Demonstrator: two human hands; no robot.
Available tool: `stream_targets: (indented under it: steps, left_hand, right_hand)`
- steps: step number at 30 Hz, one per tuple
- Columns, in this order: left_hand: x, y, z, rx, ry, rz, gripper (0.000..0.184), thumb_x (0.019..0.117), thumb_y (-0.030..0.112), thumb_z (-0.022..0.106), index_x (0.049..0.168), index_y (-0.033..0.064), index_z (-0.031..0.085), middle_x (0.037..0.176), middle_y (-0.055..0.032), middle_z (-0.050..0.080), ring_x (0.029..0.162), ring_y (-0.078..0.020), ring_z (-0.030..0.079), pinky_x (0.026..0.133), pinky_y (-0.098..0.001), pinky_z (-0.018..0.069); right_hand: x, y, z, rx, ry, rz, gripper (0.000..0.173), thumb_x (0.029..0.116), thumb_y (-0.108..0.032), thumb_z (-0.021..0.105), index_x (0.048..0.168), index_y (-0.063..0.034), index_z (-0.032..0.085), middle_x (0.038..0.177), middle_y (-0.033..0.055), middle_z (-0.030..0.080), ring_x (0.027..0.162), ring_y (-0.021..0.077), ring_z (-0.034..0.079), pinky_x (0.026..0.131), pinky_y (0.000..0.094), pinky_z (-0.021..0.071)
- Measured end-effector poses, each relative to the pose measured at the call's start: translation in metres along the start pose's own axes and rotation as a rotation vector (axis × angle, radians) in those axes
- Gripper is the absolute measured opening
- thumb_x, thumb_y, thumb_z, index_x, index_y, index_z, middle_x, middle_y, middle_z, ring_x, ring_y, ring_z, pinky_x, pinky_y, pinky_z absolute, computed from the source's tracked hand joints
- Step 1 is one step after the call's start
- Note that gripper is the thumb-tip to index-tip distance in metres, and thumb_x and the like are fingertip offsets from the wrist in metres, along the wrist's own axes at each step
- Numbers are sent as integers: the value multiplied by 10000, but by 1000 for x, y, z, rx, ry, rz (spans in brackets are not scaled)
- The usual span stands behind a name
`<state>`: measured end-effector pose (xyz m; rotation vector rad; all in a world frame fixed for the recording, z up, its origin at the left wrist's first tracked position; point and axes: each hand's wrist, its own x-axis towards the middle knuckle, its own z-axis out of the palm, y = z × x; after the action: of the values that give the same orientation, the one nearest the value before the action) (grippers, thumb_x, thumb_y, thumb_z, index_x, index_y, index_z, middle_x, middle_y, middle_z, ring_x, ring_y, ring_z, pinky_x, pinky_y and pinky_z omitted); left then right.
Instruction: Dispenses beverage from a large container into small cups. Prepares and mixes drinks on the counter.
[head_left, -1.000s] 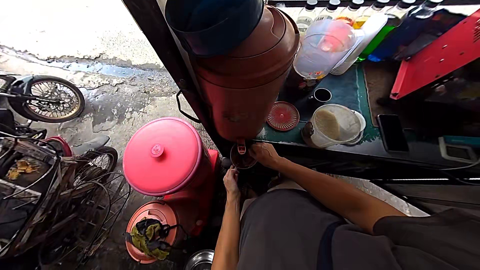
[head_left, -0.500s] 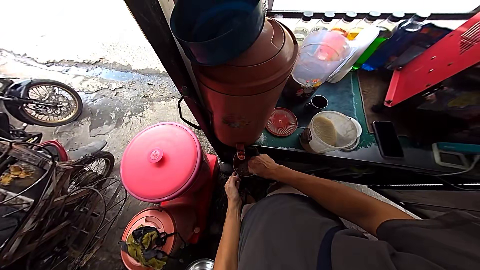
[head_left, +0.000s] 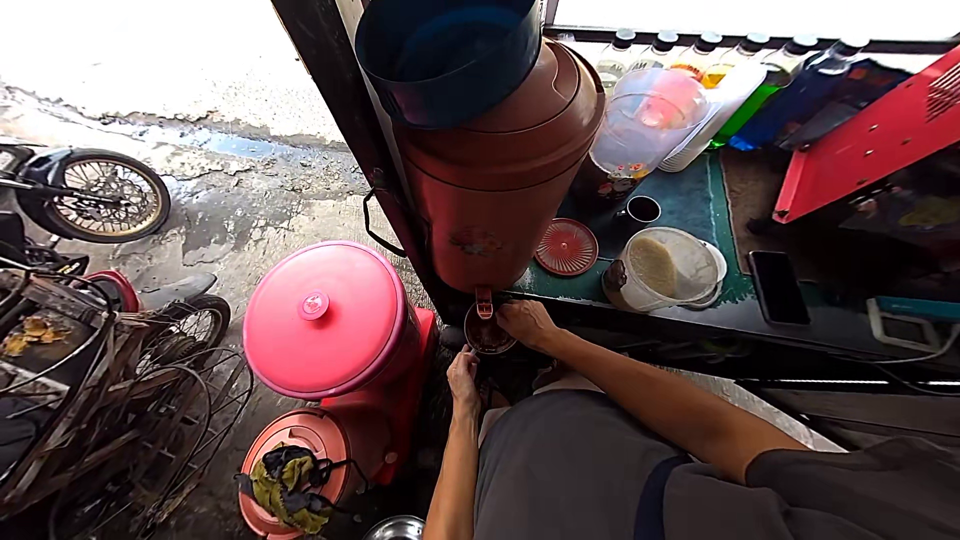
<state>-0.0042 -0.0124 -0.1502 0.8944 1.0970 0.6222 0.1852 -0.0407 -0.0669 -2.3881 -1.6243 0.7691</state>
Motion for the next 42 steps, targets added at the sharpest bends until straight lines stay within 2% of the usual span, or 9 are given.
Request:
stream_targets:
  steps: [6,11,15,20,25,30,35,39,42]
  left_hand:
    - [-1,-2,2,-40,13,-8,279,994,89,445,934,-95,646,1299,-227,619,1188,-235,578,969,-361,487]
    - [-3,-2,2,-49,33,-20,291,1013,99,428,934,-84,640,1263,-213,626,1142,-214,579,957,-341,482]
    - [-1,0,1,-68,31,-23,284,1001,93,435,959,-90,647,1268,-221,628,1163,-227,579,973,-355,480]
    - [-3,2,1,-72,39,-22,281,1006,90,429,943,-81,643,1274,-210,631,1165,-218,582,981,-347,478]
    - [-2,3,1,-91,43,-19,270,1000,84,437,915,-71,642,1203,-186,650,1110,-191,593,928,-321,493]
    - [-1,4,0,-77,47,-17,268,999,84,439,929,-82,636,1257,-211,629,1136,-216,588,951,-343,489]
    - [1,4,1,-76,32,-9,270,997,86,441,936,-79,646,1272,-209,633,1162,-217,584,965,-345,484]
    - [-1,4,2,-77,38,-19,266,1001,81,442,934,-80,642,1263,-212,632,1154,-220,584,960,-341,485]
    - [0,4,2,-82,37,-22,270,1003,84,439,935,-79,642,1261,-207,632,1160,-214,580,958,-338,483]
  right_hand:
    - [-10,-6,-3,-138,-255,-208,418,1062,-262,408,984,72,647,1023,281,678,1004,466,669,797,629,495]
    - [0,2,0,-30,12,31,386,1052,-245,428,1032,36,693,1076,244,707,1041,426,687,853,598,518]
    - [-10,-8,3,-115,-211,-183,413,1061,-248,406,998,78,650,1052,286,676,1021,464,668,815,628,496]
    - [2,-3,2,-12,39,38,392,1055,-254,433,1025,29,703,1066,235,714,1035,413,693,847,588,521]
    - [-10,-11,1,-127,-225,-202,425,1063,-266,404,994,73,650,1046,283,678,1018,463,668,818,623,495]
    - [2,-1,0,-10,50,28,395,1055,-260,433,1047,23,708,1068,231,714,1036,414,691,856,590,520]
    - [-10,-8,-2,-107,-209,-211,416,1062,-268,416,986,64,654,1037,274,682,1014,457,670,815,628,492]
    - [1,1,-3,9,40,48,400,1055,-268,436,1030,30,701,1051,239,714,1039,419,689,864,595,515]
    - [-6,-3,2,-157,-82,-69,381,1047,-212,407,1008,79,649,1048,288,683,993,473,682,783,625,521]
